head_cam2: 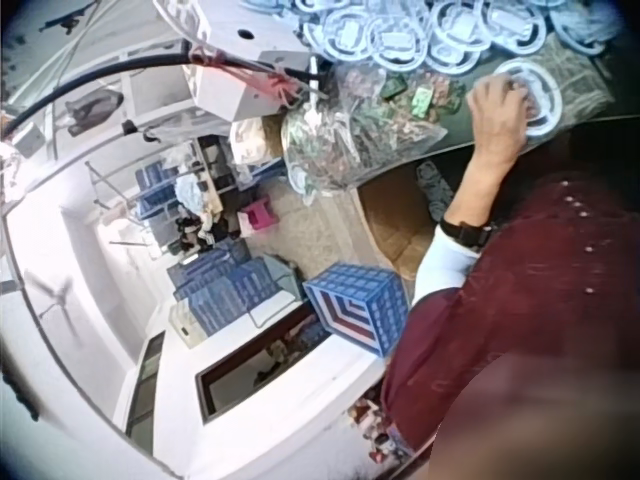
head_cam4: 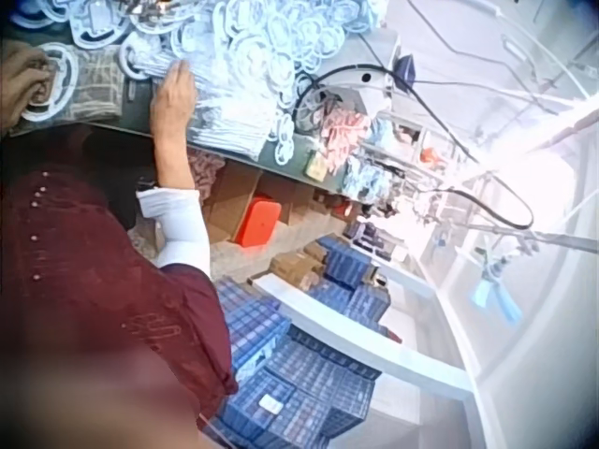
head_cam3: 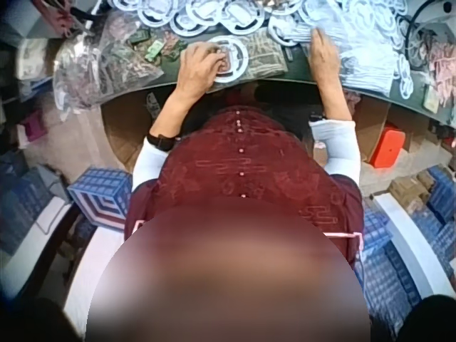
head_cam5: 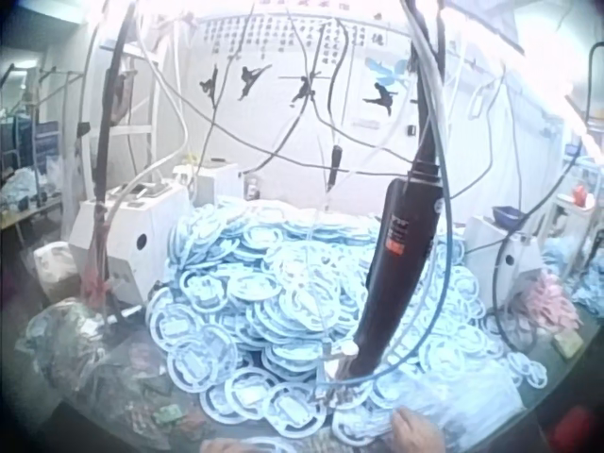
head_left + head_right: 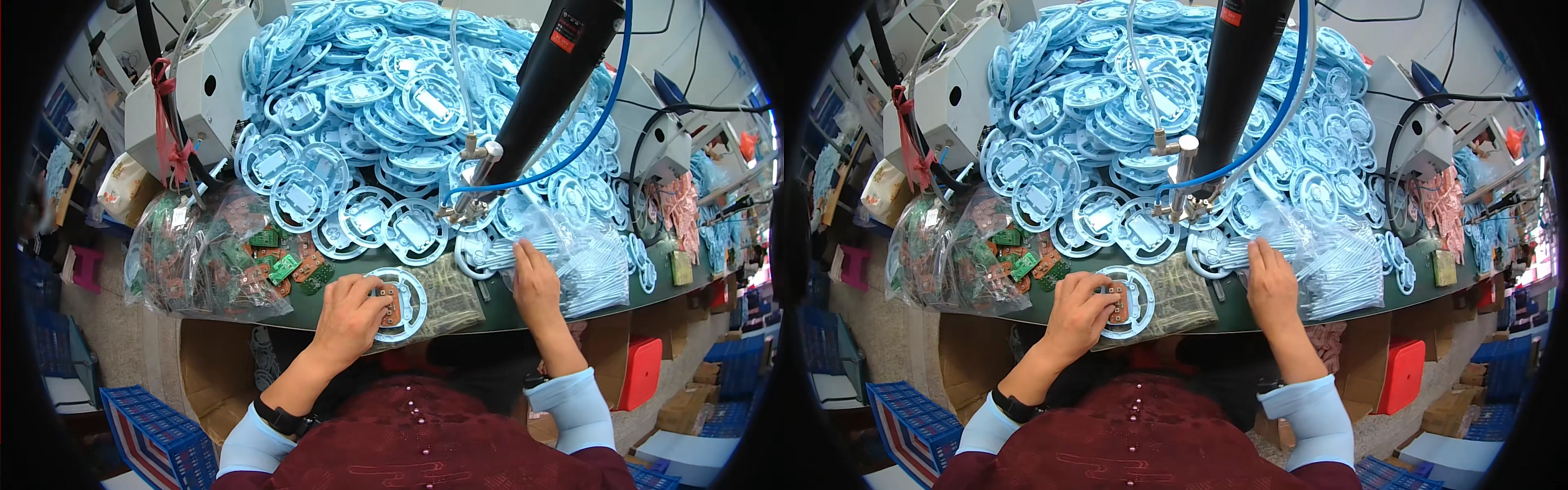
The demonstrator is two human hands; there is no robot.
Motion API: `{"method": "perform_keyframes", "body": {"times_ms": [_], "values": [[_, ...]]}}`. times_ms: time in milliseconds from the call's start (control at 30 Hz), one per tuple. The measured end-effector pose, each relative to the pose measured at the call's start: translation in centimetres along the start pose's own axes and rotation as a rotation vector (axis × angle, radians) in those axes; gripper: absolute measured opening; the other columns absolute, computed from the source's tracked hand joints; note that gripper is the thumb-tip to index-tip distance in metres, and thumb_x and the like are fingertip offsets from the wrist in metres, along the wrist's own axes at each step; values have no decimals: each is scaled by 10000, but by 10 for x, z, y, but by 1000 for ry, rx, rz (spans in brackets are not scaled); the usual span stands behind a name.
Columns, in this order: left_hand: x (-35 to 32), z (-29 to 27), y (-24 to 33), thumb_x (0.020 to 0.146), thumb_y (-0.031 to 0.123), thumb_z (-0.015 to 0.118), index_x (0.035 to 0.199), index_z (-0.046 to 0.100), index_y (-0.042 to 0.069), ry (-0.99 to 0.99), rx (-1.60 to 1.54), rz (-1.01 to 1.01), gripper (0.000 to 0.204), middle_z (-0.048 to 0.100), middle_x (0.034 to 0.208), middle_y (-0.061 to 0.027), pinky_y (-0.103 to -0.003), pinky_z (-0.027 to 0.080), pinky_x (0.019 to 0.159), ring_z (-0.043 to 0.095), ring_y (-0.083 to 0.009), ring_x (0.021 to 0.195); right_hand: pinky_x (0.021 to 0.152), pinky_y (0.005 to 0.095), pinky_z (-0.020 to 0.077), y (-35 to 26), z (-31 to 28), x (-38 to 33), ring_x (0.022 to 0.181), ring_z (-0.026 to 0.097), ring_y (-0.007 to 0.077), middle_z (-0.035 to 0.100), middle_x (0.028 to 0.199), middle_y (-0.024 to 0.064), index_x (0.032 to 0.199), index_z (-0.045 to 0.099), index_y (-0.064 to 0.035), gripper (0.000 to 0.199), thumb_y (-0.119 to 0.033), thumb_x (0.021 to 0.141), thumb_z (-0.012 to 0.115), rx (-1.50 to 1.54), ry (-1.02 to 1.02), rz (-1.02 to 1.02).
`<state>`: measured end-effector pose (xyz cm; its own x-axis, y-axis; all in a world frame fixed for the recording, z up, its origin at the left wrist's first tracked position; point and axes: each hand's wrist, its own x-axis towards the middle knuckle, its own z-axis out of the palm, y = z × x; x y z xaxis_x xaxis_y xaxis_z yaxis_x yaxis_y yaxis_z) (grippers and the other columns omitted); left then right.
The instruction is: Assembling small electronic components into blue plastic circular housings using an electric screwdriver.
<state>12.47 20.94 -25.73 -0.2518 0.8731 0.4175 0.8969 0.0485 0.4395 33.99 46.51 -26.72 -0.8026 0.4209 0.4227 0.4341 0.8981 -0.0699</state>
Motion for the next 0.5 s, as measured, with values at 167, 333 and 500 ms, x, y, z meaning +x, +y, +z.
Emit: {"method": "perform_keyframes", "body": {"times_ms": [167, 333, 500], "values": [[-8, -5, 3, 739, 152, 792, 1068, 662, 98, -73, -30, -90, 358, 517, 1345, -129, -550, 331, 1009, 438, -347, 1296, 751, 379, 485, 20, 3, 1, 939, 603, 294, 633, 1158, 138, 1073, 631, -20, 283, -58, 794, 606, -110, -128, -125], [-9, -3, 1, 733, 296, 833, 1141, 625, 134, -190, -83, -166, 486, 427, 1484, -146, -644, 239, 1089, 335, -345, 1420, 711, 373, 479, 27, 4, 1, 843, 581, 262, 574, 888, 80, 832, 590, -68, 78, -59, 760, 619, -101, -149, -154], [-5, -8, 2, 733, 268, 833, 1109, 624, 126, -233, -69, -177, 453, 431, 1487, -142, -657, 242, 1081, 347, -339, 1418, 658, 365, 482, 28, 3, 6, 798, 567, 255, 530, 831, 73, 773, 557, -77, 67, -59, 758, 619, -158, -163, -171]]}}
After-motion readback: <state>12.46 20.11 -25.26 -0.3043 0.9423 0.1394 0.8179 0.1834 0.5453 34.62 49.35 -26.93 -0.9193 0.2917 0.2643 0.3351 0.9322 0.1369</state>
